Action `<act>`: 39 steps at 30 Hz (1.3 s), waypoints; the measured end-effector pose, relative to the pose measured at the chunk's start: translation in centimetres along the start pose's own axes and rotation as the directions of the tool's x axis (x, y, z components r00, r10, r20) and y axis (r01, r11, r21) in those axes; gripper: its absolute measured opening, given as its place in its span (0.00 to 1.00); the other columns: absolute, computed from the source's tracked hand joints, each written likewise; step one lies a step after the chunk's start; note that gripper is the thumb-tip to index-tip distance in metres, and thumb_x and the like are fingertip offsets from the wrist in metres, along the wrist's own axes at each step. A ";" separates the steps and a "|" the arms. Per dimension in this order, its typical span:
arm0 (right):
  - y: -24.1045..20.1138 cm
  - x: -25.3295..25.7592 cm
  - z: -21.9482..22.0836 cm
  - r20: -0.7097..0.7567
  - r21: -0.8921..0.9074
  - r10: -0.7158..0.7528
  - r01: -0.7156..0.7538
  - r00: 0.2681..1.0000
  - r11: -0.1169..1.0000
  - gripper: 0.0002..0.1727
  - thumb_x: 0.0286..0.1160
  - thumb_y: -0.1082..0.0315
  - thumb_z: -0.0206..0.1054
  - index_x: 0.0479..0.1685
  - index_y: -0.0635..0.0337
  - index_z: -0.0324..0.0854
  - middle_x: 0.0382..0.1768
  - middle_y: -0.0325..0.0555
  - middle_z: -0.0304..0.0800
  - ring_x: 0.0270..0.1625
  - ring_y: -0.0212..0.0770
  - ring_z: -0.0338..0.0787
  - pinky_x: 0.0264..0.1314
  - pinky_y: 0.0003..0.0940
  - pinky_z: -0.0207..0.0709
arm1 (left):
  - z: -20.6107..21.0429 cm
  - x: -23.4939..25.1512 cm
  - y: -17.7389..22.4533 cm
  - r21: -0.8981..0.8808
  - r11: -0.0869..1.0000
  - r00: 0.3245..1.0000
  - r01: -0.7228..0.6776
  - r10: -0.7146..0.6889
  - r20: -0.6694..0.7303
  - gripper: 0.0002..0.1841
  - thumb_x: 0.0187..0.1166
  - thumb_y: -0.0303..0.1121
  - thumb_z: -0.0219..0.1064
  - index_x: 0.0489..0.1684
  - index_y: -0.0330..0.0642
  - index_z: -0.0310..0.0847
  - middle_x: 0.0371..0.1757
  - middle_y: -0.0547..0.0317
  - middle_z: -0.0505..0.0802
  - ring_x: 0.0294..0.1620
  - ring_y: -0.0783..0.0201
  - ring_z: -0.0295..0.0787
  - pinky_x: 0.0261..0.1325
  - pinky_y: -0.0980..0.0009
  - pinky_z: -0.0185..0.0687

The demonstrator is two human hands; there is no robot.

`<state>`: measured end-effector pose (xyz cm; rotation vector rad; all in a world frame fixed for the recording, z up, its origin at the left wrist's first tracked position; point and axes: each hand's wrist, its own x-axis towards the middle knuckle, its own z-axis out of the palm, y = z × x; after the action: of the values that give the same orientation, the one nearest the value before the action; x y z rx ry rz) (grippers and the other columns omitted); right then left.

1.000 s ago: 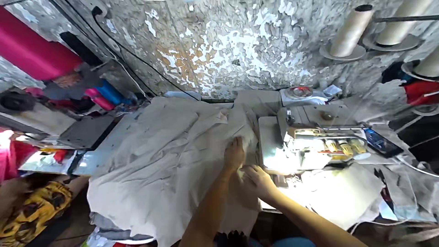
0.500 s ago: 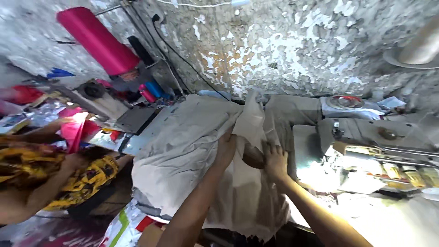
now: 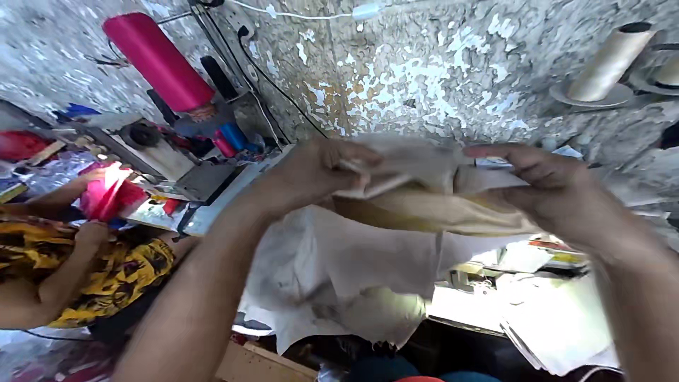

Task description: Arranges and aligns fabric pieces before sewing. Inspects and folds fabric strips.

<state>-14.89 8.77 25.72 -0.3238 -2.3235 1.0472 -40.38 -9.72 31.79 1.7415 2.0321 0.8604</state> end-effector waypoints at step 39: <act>17.8 -15.4 20.9 -0.283 0.256 0.338 -0.269 0.898 0.929 0.15 0.85 0.68 0.61 0.52 0.75 0.85 0.39 0.48 0.95 0.41 0.25 0.93 0.51 0.23 0.85 | 26.0 -6.9 -15.0 0.021 0.834 0.811 0.552 -0.531 -0.245 0.19 0.89 0.29 0.53 0.71 0.25 0.77 0.57 0.26 0.91 0.61 0.32 0.89 0.69 0.39 0.78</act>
<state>-14.81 1.16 -4.83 -0.7371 -1.8854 1.2721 -34.89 -11.51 1.54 1.0175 2.5663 0.8064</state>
